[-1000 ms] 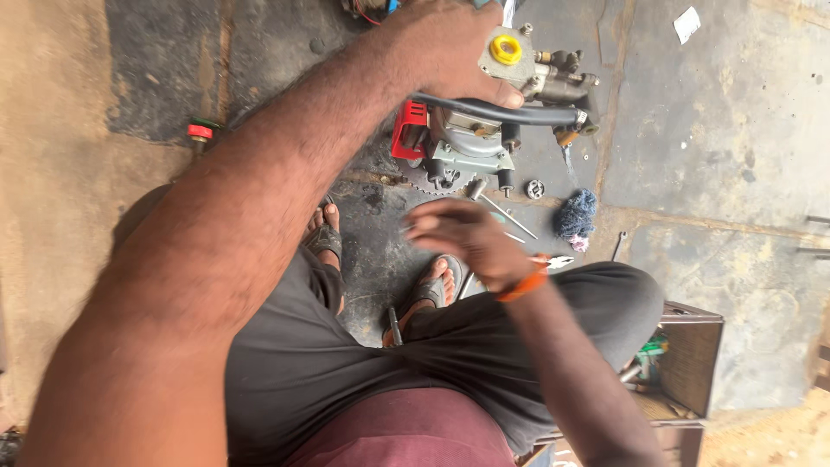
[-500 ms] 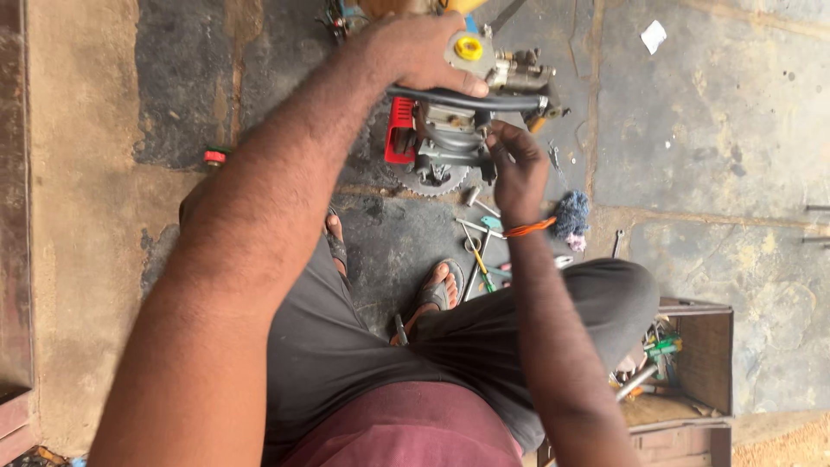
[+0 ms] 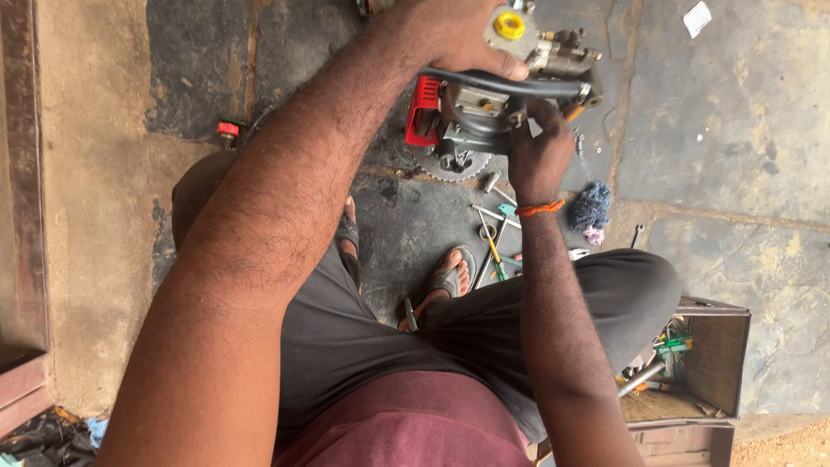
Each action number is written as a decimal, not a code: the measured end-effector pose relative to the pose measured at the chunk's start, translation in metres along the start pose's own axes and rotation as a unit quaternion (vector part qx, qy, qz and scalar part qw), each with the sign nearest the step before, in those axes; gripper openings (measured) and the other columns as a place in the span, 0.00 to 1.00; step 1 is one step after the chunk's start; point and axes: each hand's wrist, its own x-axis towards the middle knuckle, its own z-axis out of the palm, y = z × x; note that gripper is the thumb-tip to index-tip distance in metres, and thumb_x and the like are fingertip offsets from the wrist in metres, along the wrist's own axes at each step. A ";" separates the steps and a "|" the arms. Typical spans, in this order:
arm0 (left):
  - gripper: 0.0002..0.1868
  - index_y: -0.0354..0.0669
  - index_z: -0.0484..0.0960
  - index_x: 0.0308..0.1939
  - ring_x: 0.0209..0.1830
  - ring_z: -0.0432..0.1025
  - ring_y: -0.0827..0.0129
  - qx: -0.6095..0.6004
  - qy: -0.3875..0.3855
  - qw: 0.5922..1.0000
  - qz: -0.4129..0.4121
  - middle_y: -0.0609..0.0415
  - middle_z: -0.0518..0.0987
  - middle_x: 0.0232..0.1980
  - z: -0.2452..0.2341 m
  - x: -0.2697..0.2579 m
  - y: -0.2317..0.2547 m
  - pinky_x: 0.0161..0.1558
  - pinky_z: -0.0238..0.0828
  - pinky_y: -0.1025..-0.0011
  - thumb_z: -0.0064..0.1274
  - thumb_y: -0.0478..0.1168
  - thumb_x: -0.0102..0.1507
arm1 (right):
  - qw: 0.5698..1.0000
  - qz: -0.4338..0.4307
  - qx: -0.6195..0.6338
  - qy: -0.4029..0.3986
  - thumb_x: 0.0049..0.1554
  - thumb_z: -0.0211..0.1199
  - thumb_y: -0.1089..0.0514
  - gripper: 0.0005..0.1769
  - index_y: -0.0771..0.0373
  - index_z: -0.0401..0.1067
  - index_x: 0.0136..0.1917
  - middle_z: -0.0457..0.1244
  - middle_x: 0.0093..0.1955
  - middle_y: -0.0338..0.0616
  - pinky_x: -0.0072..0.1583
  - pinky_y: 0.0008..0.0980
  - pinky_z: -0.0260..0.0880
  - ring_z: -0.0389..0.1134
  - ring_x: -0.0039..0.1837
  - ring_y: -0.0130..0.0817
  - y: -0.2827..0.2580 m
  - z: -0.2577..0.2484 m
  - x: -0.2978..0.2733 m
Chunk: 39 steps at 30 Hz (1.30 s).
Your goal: The person sits on the floor and repairs a small engine. They use a T-handle wrench to tighten bolts on the engine casing, then use a screwdriver to adjust internal components. Finally, they attach a carburetor assembly to the engine and secure it with the wrench.
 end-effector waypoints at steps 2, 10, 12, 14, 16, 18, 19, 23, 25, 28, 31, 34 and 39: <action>0.48 0.38 0.80 0.57 0.41 0.80 0.50 0.014 -0.019 1.000 -0.014 0.38 0.83 0.43 0.006 0.002 0.001 0.39 0.79 0.53 0.61 0.78 0.56 | 1.000 -0.013 -0.027 0.010 0.57 0.71 0.63 0.08 0.68 0.78 0.50 0.72 0.49 0.53 0.54 0.39 0.71 0.73 0.51 0.45 -0.003 0.000 -0.001; 0.46 0.38 0.81 0.55 0.38 0.80 0.52 -0.002 -0.033 0.999 -0.033 0.40 0.83 0.41 -0.005 -0.004 0.005 0.37 0.80 0.53 0.59 0.77 0.56 | 0.977 0.174 0.121 -0.022 0.56 0.68 0.63 0.09 0.65 0.75 0.51 0.73 0.47 0.42 0.54 0.37 0.75 0.75 0.48 0.34 -0.003 0.011 0.006; 0.47 0.39 0.81 0.56 0.39 0.80 0.51 0.008 -0.066 0.996 -0.055 0.40 0.83 0.42 -0.008 -0.003 0.006 0.37 0.79 0.52 0.57 0.78 0.57 | 0.978 0.119 0.169 -0.009 0.55 0.70 0.67 0.11 0.68 0.73 0.50 0.72 0.45 0.44 0.59 0.37 0.73 0.74 0.49 0.33 0.004 0.014 0.007; 0.47 0.39 0.81 0.57 0.38 0.80 0.50 0.011 -0.076 0.995 -0.058 0.39 0.83 0.42 -0.009 -0.002 0.006 0.37 0.79 0.51 0.57 0.79 0.58 | 0.989 0.076 0.127 0.006 0.54 0.71 0.67 0.16 0.70 0.72 0.55 0.69 0.51 0.45 0.57 0.36 0.73 0.72 0.52 0.33 0.011 0.015 0.006; 0.47 0.39 0.80 0.58 0.37 0.80 0.48 0.007 -0.065 0.997 -0.044 0.38 0.82 0.42 -0.008 -0.003 0.007 0.35 0.78 0.50 0.57 0.79 0.58 | 0.992 0.058 0.116 -0.008 0.57 0.69 0.68 0.15 0.70 0.72 0.57 0.68 0.53 0.46 0.57 0.35 0.75 0.73 0.54 0.32 0.015 0.014 0.003; 0.47 0.40 0.80 0.59 0.37 0.80 0.48 0.013 -0.056 0.997 -0.044 0.36 0.82 0.41 -0.006 -0.004 0.006 0.34 0.79 0.51 0.57 0.79 0.58 | 0.987 0.062 0.136 -0.052 0.63 0.64 0.68 0.08 0.69 0.75 0.57 0.69 0.54 0.46 0.60 0.34 0.77 0.74 0.55 0.32 0.017 0.013 -0.001; 0.48 0.40 0.80 0.59 0.37 0.80 0.47 0.016 -0.052 0.998 -0.044 0.35 0.82 0.41 -0.005 -0.005 0.005 0.34 0.79 0.52 0.57 0.80 0.58 | 0.984 0.093 0.141 -0.050 0.62 0.63 0.68 0.09 0.68 0.76 0.57 0.70 0.53 0.45 0.59 0.34 0.78 0.74 0.53 0.32 0.017 0.012 -0.002; 0.47 0.41 0.80 0.60 0.37 0.80 0.48 0.021 -0.066 0.996 -0.060 0.35 0.82 0.41 -0.004 -0.005 0.004 0.33 0.80 0.51 0.56 0.80 0.58 | 0.980 0.135 0.145 -0.016 0.60 0.67 0.66 0.09 0.68 0.73 0.54 0.70 0.49 0.44 0.55 0.33 0.79 0.74 0.49 0.31 0.013 0.014 0.000; 0.47 0.40 0.80 0.59 0.36 0.80 0.49 0.011 -0.061 0.996 -0.070 0.36 0.82 0.40 -0.003 -0.006 0.005 0.33 0.80 0.53 0.56 0.79 0.58 | 0.986 0.103 0.128 -0.001 0.58 0.69 0.67 0.10 0.69 0.72 0.52 0.69 0.48 0.45 0.55 0.33 0.78 0.74 0.49 0.31 0.011 0.016 0.001; 0.48 0.37 0.79 0.59 0.35 0.80 0.48 0.015 -0.074 0.994 -0.073 0.33 0.81 0.39 -0.005 -0.004 0.007 0.31 0.81 0.53 0.55 0.78 0.59 | 0.985 0.086 0.146 -0.018 0.57 0.68 0.68 0.09 0.69 0.72 0.52 0.69 0.49 0.46 0.54 0.34 0.78 0.74 0.49 0.31 0.009 0.014 0.005; 0.49 0.36 0.80 0.58 0.36 0.80 0.48 0.044 -0.056 0.997 -0.039 0.35 0.82 0.39 -0.006 -0.002 0.005 0.34 0.80 0.52 0.56 0.79 0.58 | 0.954 0.176 0.238 -0.048 0.60 0.63 0.67 0.06 0.68 0.71 0.52 0.69 0.49 0.45 0.51 0.33 0.78 0.74 0.47 0.30 0.007 0.012 0.006; 0.48 0.37 0.79 0.60 0.38 0.81 0.48 0.015 -0.086 0.995 -0.057 0.34 0.82 0.41 -0.004 -0.003 0.004 0.36 0.81 0.52 0.56 0.79 0.60 | 0.952 0.190 0.237 -0.026 0.59 0.65 0.68 0.08 0.69 0.69 0.51 0.69 0.48 0.45 0.47 0.33 0.78 0.74 0.46 0.31 0.005 0.012 0.003; 0.50 0.42 0.75 0.65 0.44 0.80 0.49 -0.016 -0.052 0.998 -0.032 0.34 0.81 0.46 -0.004 0.000 0.002 0.38 0.80 0.53 0.61 0.77 0.55 | 0.977 0.123 0.170 -0.047 0.60 0.64 0.69 0.08 0.69 0.72 0.53 0.67 0.52 0.45 0.50 0.29 0.81 0.75 0.48 0.31 0.003 0.012 0.006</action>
